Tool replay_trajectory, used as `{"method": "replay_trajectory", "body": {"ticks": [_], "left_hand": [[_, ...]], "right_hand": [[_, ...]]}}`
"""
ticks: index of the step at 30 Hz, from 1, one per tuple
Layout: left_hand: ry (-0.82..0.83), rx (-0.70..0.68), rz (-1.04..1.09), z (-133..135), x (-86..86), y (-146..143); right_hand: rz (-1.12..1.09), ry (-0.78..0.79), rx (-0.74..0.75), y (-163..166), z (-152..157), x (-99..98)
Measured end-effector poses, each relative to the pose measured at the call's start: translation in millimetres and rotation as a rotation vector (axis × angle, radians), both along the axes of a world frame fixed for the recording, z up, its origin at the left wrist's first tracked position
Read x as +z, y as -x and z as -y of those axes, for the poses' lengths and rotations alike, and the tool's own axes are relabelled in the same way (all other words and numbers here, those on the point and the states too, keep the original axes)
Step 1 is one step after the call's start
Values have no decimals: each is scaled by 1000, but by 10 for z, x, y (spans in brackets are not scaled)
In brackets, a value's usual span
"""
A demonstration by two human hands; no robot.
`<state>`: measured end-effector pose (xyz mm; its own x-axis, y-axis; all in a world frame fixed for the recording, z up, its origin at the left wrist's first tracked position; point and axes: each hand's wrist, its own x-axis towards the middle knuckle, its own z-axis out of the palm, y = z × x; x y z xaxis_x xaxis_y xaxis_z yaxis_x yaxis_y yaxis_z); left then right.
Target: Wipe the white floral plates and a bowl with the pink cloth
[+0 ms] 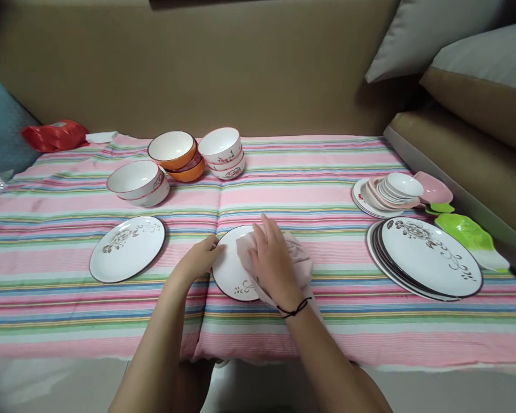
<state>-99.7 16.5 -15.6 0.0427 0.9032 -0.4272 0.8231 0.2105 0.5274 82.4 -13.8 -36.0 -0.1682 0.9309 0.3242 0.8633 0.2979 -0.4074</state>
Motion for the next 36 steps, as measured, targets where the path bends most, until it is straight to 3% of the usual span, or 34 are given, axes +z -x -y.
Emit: {"method": "replay_trajectory", "body": {"ticks": [2, 5, 9, 11, 15, 18, 24, 30, 34, 36], "left_hand": [[0, 12, 28, 17, 19, -7], [-2, 22, 12, 22, 40, -39], [-5, 21, -74, 1, 43, -94], [-1, 20, -93, -6, 50, -110], [18, 6, -110, -9, 68, -112], [16, -4, -129, -16, 60, -100], [5, -8, -77, -63, 0, -74], [25, 16, -36, -77, -17, -55], [-4, -9, -46, -64, -14, -58], [-23, -14, -58, -51, -15, -53]], "right_hand": [[-88, 36, -1, -28, -26, 72], [-146, 217, 132, 13, -1, 151], [-137, 308, 355, 181, 60, 128], [-155, 327, 399, 230, 65, 93], [-276, 240, 289, 180, 28, 46], [-237, 131, 210, 133, 16, 28], [-173, 157, 360, 173, 30, 34], [-64, 126, 96, 87, -11, 59], [-31, 146, 351, 197, 75, 40], [-21, 143, 411, 230, 98, 13]]}}
